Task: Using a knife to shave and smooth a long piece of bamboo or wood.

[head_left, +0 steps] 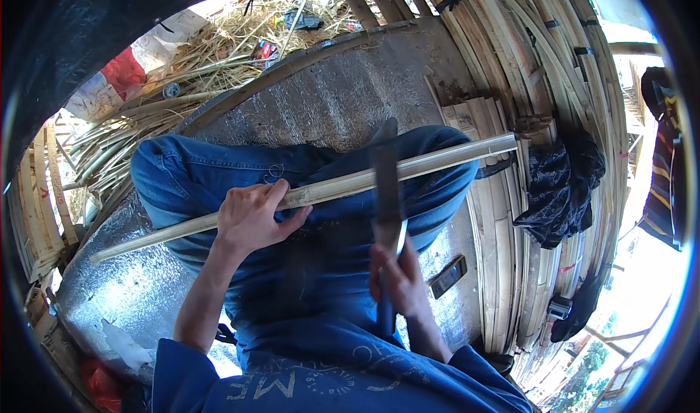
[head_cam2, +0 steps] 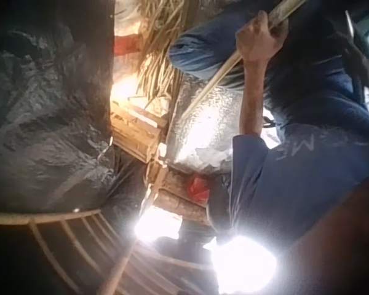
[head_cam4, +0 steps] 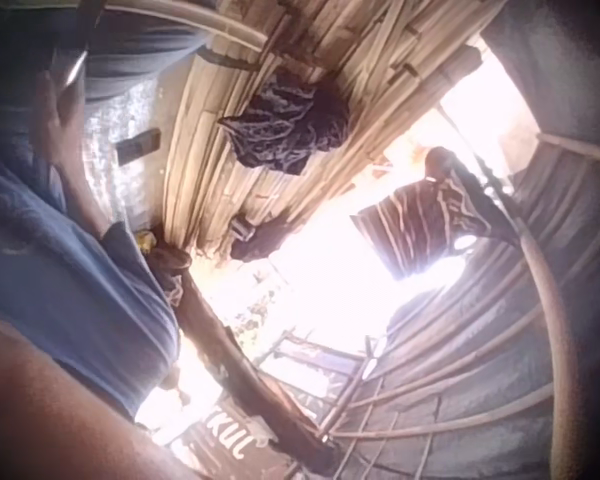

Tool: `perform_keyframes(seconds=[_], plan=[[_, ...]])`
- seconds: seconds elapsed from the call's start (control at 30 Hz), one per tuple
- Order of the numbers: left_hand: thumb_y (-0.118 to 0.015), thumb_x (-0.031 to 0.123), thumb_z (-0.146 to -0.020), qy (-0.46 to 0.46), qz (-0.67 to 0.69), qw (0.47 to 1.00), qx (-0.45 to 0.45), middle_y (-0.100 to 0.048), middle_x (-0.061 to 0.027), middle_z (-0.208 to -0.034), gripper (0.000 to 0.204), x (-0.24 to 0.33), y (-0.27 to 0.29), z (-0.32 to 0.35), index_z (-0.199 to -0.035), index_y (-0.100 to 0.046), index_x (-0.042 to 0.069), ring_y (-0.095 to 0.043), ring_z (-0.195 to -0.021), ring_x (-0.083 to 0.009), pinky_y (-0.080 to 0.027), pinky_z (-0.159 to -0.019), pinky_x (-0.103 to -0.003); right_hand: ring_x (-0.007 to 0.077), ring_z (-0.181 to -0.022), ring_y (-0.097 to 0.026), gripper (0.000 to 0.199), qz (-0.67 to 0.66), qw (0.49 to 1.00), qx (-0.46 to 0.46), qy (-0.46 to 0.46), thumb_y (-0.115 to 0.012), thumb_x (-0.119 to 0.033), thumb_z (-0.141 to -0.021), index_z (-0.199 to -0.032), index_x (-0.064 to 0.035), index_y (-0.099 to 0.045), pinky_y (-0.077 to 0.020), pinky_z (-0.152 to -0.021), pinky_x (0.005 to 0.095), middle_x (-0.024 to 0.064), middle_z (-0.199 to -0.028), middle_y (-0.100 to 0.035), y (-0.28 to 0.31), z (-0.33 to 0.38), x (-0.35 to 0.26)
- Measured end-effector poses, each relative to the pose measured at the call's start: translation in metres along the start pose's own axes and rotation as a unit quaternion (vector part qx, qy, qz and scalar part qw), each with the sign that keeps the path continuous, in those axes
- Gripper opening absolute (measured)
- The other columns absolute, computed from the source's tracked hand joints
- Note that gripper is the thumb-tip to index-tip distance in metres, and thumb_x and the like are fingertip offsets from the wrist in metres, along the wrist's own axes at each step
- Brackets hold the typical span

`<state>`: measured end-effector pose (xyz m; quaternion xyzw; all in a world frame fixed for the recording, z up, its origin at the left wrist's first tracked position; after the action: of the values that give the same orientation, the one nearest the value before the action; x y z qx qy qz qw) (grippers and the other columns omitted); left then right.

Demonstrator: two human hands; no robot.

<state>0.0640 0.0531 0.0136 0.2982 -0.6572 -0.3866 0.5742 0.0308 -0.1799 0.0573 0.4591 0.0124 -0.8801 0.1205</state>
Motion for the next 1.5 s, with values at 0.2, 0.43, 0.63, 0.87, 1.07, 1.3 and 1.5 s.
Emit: perform_keyframes(seconds=[0.2, 0.43, 0.63, 0.87, 1.07, 1.3, 1.5], plan=[[-0.071, 0.031, -0.078, 0.015, -0.005, 0.999, -0.046, -0.064, -0.0055, -0.062, 0.03, -0.002, 0.006, 0.001, -0.077, -0.055, 0.007, -0.066, -0.055, -0.022, -0.053, -0.052, -0.035, 0.0113, -0.039, -0.049, 0.022, -0.033, 0.987, 0.158, -0.024, -0.054, -0.027, -0.094, -0.091, -0.0057, -0.05, -0.0393, -0.035, 0.0251, 0.0037, -0.06, -0.052, 0.04, -0.012, -0.029], [-0.072, 0.027, -0.077, 0.006, 0.006, 0.998, -0.055, -0.064, -0.0054, -0.062, 0.027, -0.003, -0.003, 0.0, -0.077, -0.054, 0.006, -0.066, -0.057, -0.0222, -0.054, -0.054, -0.034, 0.0121, -0.042, -0.05, 0.023, -0.017, 0.997, 0.027, -0.07, -0.055, -0.027, -0.094, -0.102, -0.0052, -0.05, -0.0371, -0.036, 0.0239, 0.0036, -0.061, -0.051, -0.001, -0.002, -0.014], [-0.071, 0.032, -0.078, 0.015, 0.01, 0.999, -0.045, -0.063, -0.0067, -0.06, 0.031, -0.005, 0.0, 0.001, -0.077, -0.055, 0.006, -0.065, -0.053, -0.0218, -0.052, -0.051, -0.035, 0.0115, -0.043, -0.051, 0.019, -0.047, 0.997, 0.027, -0.057, -0.055, -0.019, -0.093, -0.105, -0.0056, -0.051, -0.0405, -0.038, 0.0246, 0.0033, -0.067, -0.054, 0.004, -0.014, -0.012], [-0.07, 0.025, -0.073, 0.003, 0.044, 0.997, -0.058, -0.062, -0.0084, -0.059, 0.025, -0.01, 0.003, 0.003, -0.08, -0.057, 0.005, -0.063, -0.052, -0.0245, -0.051, -0.052, -0.036, 0.0099, -0.039, -0.049, 0.018, -0.063, 0.993, 0.085, -0.044, -0.055, -0.022, -0.093, -0.099, -0.006, -0.05, -0.0386, -0.034, 0.0236, 0.0023, -0.058, -0.051, 0.019, -0.021, -0.017], [-0.068, 0.024, -0.073, 0.015, 0.027, 0.996, -0.081, -0.062, -0.0094, -0.058, 0.024, -0.006, -0.002, -0.001, -0.08, -0.056, 0.005, -0.064, -0.052, -0.0245, -0.052, -0.053, -0.035, 0.0116, -0.04, -0.05, 0.021, 0.03, 0.999, 0.015, -0.007, -0.057, -0.022, -0.091, -0.101, -0.0054, -0.05, -0.0388, -0.035, 0.0243, 0.0032, -0.06, -0.053, -0.008, 0.0, 0.009], [-0.067, 0.023, -0.073, 0.008, 0.031, 0.997, -0.072, -0.063, -0.0089, -0.059, 0.022, -0.01, -0.001, 0.004, -0.079, -0.056, 0.005, -0.064, -0.052, -0.0242, -0.052, -0.053, -0.035, 0.0115, -0.034, -0.047, 0.019, -0.003, 0.991, 0.13, -0.019, -0.052, -0.02, -0.093, -0.079, -0.0069, -0.051, -0.0371, -0.032, 0.025, 0.0009, -0.049, -0.047, 0.034, 0.0, -0.022], [-0.067, 0.024, -0.072, 0.009, 0.04, 0.995, -0.088, -0.064, -0.0099, -0.062, 0.023, -0.012, 0.0, 0.004, -0.08, -0.056, 0.005, -0.065, -0.054, -0.0251, -0.053, -0.056, -0.037, 0.0103, -0.056, -0.055, 0.023, 0.072, 0.997, -0.026, -0.028, -0.059, -0.016, -0.091, -0.109, -0.0032, -0.053, -0.0426, -0.048, 0.0257, 0.005, -0.074, -0.058, -0.026, 0.009, 0.01]])
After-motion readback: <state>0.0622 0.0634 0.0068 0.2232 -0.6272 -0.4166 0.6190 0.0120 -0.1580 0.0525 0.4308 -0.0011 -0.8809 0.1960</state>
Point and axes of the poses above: each hand's wrist, its own z-axis away from the middle knuckle, its own y-axis out of the back of the hand, x = y × z, the point moved 4 cm from there along -z, towards the middle knuckle
